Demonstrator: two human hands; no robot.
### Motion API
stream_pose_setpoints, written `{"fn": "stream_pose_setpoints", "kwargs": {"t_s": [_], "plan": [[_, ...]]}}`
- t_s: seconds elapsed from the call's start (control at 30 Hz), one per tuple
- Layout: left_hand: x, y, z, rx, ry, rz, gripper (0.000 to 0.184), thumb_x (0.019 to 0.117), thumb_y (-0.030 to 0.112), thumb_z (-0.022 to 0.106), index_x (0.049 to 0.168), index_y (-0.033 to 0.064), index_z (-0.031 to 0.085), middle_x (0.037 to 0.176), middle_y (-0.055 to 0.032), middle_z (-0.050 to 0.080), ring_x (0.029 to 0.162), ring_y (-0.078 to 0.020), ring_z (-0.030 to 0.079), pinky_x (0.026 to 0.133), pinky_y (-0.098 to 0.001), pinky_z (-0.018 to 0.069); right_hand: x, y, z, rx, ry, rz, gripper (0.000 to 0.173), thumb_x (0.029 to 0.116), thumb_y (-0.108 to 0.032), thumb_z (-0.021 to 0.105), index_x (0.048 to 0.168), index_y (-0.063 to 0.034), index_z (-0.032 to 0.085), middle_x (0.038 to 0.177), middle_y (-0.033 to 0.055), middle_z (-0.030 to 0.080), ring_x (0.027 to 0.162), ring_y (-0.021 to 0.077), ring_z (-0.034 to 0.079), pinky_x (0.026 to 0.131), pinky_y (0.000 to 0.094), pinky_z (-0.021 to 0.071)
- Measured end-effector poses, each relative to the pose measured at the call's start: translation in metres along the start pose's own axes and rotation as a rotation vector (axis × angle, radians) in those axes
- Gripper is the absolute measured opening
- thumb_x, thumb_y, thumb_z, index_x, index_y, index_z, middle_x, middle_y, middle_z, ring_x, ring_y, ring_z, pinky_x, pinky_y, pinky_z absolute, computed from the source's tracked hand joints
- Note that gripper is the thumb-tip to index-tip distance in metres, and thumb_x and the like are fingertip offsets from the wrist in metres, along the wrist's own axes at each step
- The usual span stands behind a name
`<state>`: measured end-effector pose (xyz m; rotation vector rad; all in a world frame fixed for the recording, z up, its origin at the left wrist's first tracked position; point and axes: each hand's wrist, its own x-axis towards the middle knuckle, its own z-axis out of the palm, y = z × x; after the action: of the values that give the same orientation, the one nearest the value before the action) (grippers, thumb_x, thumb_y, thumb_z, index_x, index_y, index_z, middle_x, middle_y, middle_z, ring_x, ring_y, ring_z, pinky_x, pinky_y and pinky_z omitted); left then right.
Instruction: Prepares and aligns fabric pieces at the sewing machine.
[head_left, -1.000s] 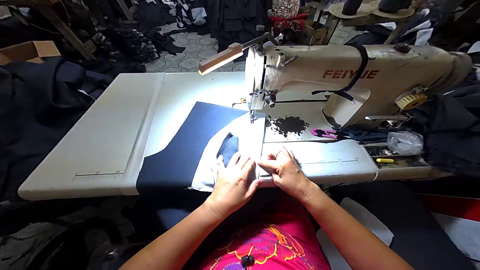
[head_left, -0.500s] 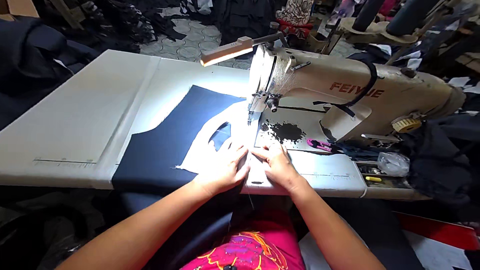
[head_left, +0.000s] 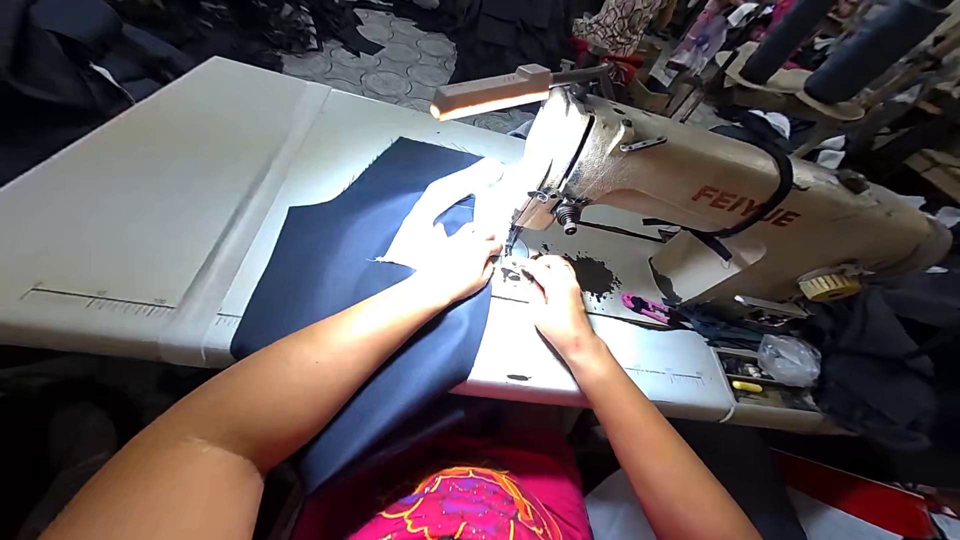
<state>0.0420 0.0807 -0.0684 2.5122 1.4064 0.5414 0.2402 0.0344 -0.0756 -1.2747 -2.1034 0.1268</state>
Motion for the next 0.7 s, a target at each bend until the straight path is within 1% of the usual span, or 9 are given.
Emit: {"fn": "stream_pose_setpoints", "kwargs": {"t_s": [0.17,0.27,0.33,0.37,0.43,0.53,0.57,0.63,0.7], "plan": [[0.003,-0.004,0.000,-0.007,-0.015,0.020,0.038,0.1007,0.017,0.046,0.131,0.0102,0.067,0.138,-0.0118,0.060,0.139,-0.0371,0.048,0.101,-0.0771,0.0319,-0.011,-0.040,-0.004,0.151,0.125,-0.080,0.031,0.0927,0.001,0.057,0.119,0.0049,0.072,0.121,0.0225,0.068,0.118,0.0315,0.064,0.103,0.0405,0.0509],[-0.010,-0.005,-0.013,0.077,-0.043,0.141,0.040,0.1002,0.024,0.049,0.132,0.0047,0.065,0.141,-0.0150,0.059,0.139,-0.0368,0.048,0.105,-0.0671,0.0362,-0.004,-0.068,0.005,0.186,0.067,-0.209,0.035,0.0969,-0.003,0.052,0.126,0.0055,0.068,0.128,0.0205,0.069,0.125,0.0285,0.064,0.109,0.0403,0.0485],[-0.032,0.007,-0.037,0.057,-0.082,0.051,0.047,0.0993,0.029,0.056,0.141,0.0073,0.061,0.150,-0.0131,0.055,0.145,-0.0351,0.044,0.114,-0.0647,0.0298,0.005,-0.082,0.013,0.213,-0.024,-0.206,0.040,0.1024,-0.008,0.046,0.137,0.0067,0.060,0.140,0.0211,0.062,0.137,0.0297,0.055,0.118,0.0426,0.0394],[-0.045,0.008,-0.040,0.006,0.039,0.067,0.043,0.0941,0.027,0.063,0.130,0.0039,0.067,0.138,-0.0168,0.063,0.136,-0.0363,0.053,0.112,-0.0629,0.0343,0.011,-0.086,0.019,0.215,-0.052,-0.206,0.043,0.1048,-0.012,0.044,0.141,0.0070,0.056,0.144,0.0220,0.059,0.139,0.0313,0.052,0.119,0.0445,0.0367],[-0.076,0.007,-0.051,-0.085,0.174,0.012,0.042,0.0902,0.023,0.068,0.125,0.0003,0.065,0.128,-0.0190,0.064,0.126,-0.0337,0.057,0.108,-0.0554,0.0423,0.030,-0.093,0.031,0.205,-0.107,-0.177,0.052,0.1062,-0.027,0.042,0.145,0.0062,0.051,0.149,0.0253,0.052,0.144,0.0366,0.045,0.122,0.0491,0.0312],[-0.147,-0.005,-0.072,-0.041,0.219,-0.114,0.042,0.0994,0.028,0.057,0.128,-0.0004,0.067,0.140,-0.0192,0.061,0.134,-0.0354,0.055,0.113,-0.0562,0.0414,0.059,-0.104,0.049,0.127,-0.209,-0.065,0.068,0.1076,-0.048,0.037,0.157,-0.0008,0.038,0.161,0.0250,0.038,0.152,0.0427,0.031,0.124,0.0602,0.0197],[-0.176,-0.007,-0.078,-0.015,0.238,-0.171,0.043,0.1010,0.033,0.053,0.126,0.0015,0.070,0.135,-0.0172,0.064,0.129,-0.0338,0.060,0.108,-0.0556,0.0468,0.069,-0.105,0.056,0.094,-0.256,0.018,0.077,0.1055,-0.057,0.035,0.161,-0.0039,0.030,0.165,0.0250,0.029,0.154,0.0439,0.024,0.124,0.0629,0.0162],[-0.237,-0.008,-0.084,0.007,0.220,-0.321,0.043,0.0992,0.042,0.054,0.097,0.0063,0.077,0.098,-0.0119,0.075,0.091,-0.0287,0.073,0.078,-0.0544,0.0579,0.086,-0.103,0.074,0.013,-0.335,0.213,0.103,0.0928,-0.077,0.044,0.164,-0.0060,0.021,0.167,0.0286,0.017,0.156,0.0461,0.014,0.124,0.0655,0.0112],[-0.281,-0.008,-0.089,-0.138,-0.095,-0.559,0.049,0.0953,0.050,0.063,0.092,0.0034,0.077,0.079,-0.0150,0.073,0.073,-0.0329,0.070,0.067,-0.0613,0.0546,0.098,-0.094,0.098,-0.097,-0.376,0.332,0.122,0.0808,-0.086,0.051,0.163,-0.0020,0.018,0.166,0.0339,0.015,0.155,0.0488,0.012,0.123,0.0663,0.0114]]}}
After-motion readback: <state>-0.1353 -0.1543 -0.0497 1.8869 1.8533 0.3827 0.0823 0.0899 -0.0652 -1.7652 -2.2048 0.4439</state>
